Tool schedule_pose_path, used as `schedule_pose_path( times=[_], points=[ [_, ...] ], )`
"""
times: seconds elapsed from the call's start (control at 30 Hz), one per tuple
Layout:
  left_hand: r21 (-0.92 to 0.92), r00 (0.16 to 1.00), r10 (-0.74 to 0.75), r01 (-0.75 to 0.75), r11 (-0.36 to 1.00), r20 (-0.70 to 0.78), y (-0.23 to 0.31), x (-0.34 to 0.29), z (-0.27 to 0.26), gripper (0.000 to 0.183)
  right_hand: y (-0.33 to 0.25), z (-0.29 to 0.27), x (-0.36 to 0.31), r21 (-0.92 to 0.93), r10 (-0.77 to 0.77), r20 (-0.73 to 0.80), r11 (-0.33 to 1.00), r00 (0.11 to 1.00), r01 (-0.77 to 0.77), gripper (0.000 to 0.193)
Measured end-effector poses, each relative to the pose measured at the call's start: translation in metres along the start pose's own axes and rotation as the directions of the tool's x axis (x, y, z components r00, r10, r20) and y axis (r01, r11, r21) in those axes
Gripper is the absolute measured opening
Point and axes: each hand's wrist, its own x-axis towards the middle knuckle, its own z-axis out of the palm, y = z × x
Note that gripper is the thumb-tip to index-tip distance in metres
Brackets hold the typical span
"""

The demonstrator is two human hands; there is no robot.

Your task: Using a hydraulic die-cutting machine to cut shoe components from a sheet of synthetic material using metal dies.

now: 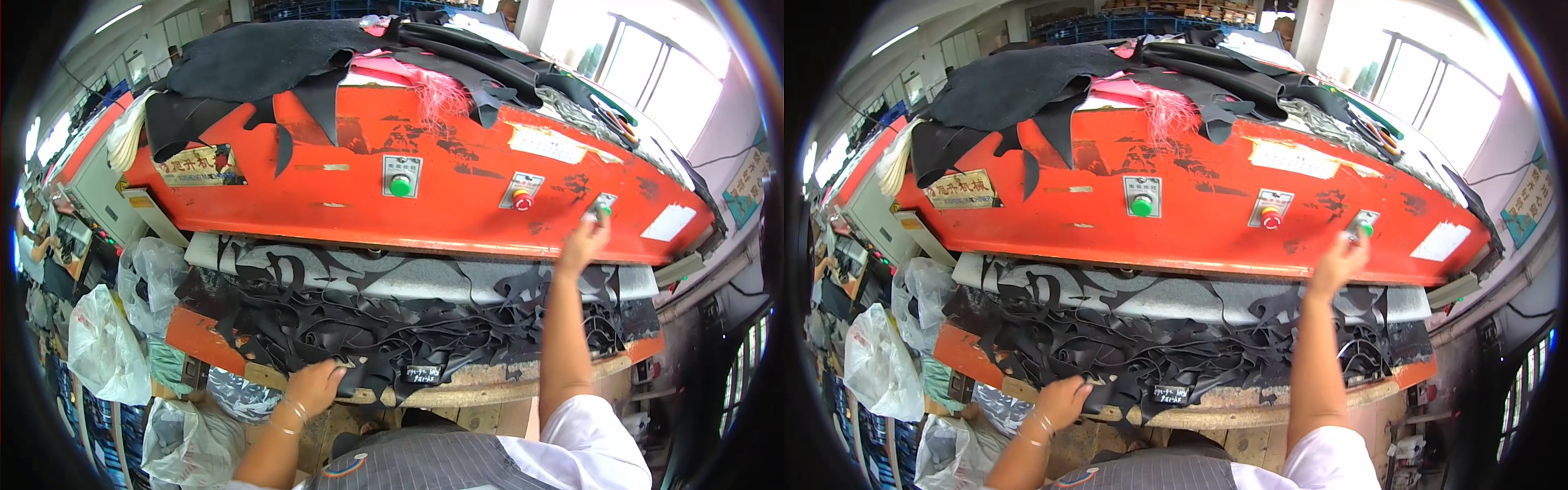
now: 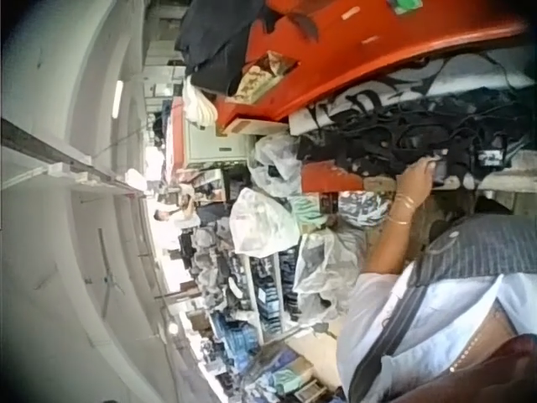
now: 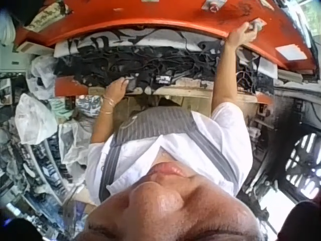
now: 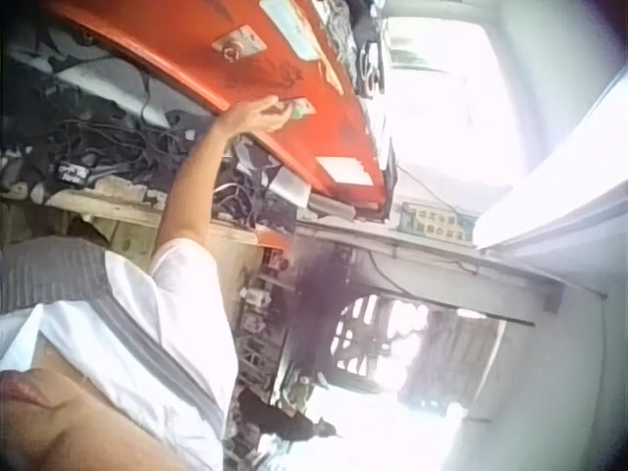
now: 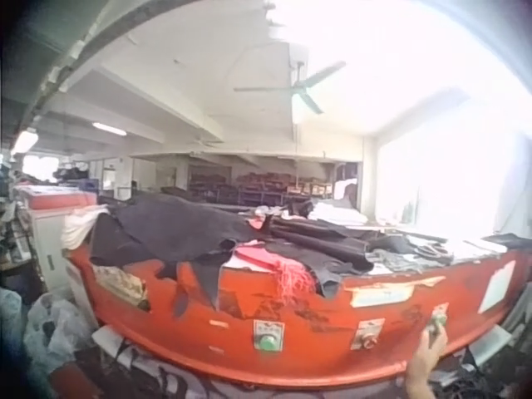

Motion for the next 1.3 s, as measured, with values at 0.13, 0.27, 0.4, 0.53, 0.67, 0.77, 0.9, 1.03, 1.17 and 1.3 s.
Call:
schedule_pose_path(
  times=[0.13,0.27,0.4,0.53,0.67,0.77,0.9,1.03,1.17,1.3],
  points=[
    [0.117,0.953,0.119,-0.089,0.989,-0.278,-0.016,-0.018,0.035,0.022,-0.095,0.045,-0.145,0.199,-0.176,0.447,0.975,0.877,0.095,0.035],
    [0.146,0.917,0.138,-0.088,0.985,-0.375,-0.011,0.003,0.053,0.018,-0.132,0.074,-0.237,0.321,-0.276,0.711,0.946,0.647,0.051,0.042],
    [0.136,0.896,0.103,-0.048,0.99,-0.432,-0.012,0.017,0.062,0.024,-0.131,0.107,-0.246,0.295,-0.275,0.844,0.955,0.46,0.029,0.043],
    [0.081,0.985,-0.107,0.097,0.992,0.136,0.001,0.044,0.008,0.044,-0.102,0.143,-0.225,0.161,-0.202,0.94,0.973,0.273,0.165,0.058],
    [0.13,0.988,-0.001,-0.019,0.991,0.155,0.019,0.135,-0.035,0.043,-0.092,0.19,-0.206,0.07,-0.128,0.982,0.927,0.136,0.367,0.054],
    [0.094,0.893,0.394,-0.382,0.919,-0.217,0.013,0.227,-0.024,0.019,-0.098,0.227,-0.222,0.069,-0.158,0.97,0.907,0.183,0.415,0.045],
    [0.011,0.881,0.368,-0.382,0.924,-0.298,0.008,0.295,-0.007,0.022,-0.082,0.254,-0.217,0.062,-0.103,0.989,0.936,0.102,0.345,0.039],
    [0.102,0.881,0.371,-0.357,0.928,-0.293,-0.01,0.311,0.002,0.024,-0.056,0.246,-0.175,0.203,-0.193,0.978,0.963,0.074,-0.18,0.037],
    [0.068,0.887,0.341,-0.338,0.939,-0.312,-0.012,0.312,0.005,0.021,-0.026,0.165,-0.078,0.356,-0.339,0.934,0.912,0.113,-0.205,0.039],
    [0.07,0.879,0.355,-0.351,0.934,-0.319,-0.013,0.312,0.007,0.022,0.058,0.062,0.005,0.104,-0.113,0.982,0.992,0.152,0.067,0.047]
  ],
)
